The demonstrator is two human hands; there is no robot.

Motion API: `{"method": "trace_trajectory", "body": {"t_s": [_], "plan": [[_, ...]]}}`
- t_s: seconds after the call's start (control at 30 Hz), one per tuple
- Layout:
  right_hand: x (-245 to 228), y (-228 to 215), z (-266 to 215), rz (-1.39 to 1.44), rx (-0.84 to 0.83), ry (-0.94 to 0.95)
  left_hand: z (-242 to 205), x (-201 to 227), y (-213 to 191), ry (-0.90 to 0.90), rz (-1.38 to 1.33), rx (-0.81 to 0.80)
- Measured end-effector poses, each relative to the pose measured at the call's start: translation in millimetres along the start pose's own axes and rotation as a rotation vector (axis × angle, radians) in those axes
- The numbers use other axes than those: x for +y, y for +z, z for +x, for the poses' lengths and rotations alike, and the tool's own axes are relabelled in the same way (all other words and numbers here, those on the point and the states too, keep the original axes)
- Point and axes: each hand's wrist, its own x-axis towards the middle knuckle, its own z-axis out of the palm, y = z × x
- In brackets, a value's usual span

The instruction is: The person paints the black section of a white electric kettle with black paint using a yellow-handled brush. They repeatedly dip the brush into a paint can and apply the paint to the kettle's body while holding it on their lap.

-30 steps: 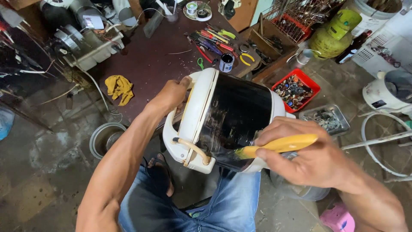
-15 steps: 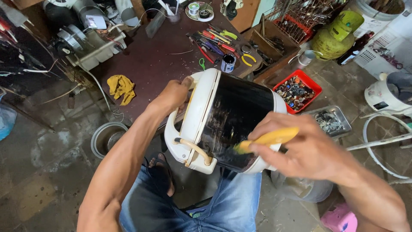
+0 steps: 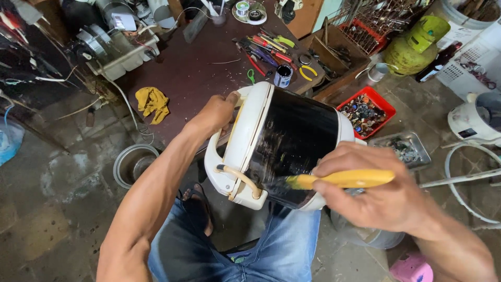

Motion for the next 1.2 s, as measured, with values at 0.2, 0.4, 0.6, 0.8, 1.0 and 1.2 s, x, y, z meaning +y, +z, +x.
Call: {"method": "trace_trajectory", "body": {"t_s": [0.2, 0.4, 0.6, 0.8, 1.0, 1.2], "plan": [[-5, 12, 7, -0.022, -0.032, -0.061, 0, 0, -1, 0.025, 0.021, -0.003], [-1, 18, 7, -0.055, -0.031, -0.079, 0, -1, 0, 0.04, 0.047, -0.001], [13, 5, 7, -0.017, -0.059, -0.043, 0, 0, 0, 0.046, 0.033, -0.005], [38, -31, 4, -0.074, 0.144, -0.059, 1, 0, 0, 0.048, 0.037, 0.003], [29, -20, -4, 0.061, 0.18, 0.032, -1, 1, 0, 0.043, 0.022, -0.006], [13, 10, 10, 0.125, -0.025, 0.029, 0, 0, 0, 0.048, 0.015, -0.007]]}}
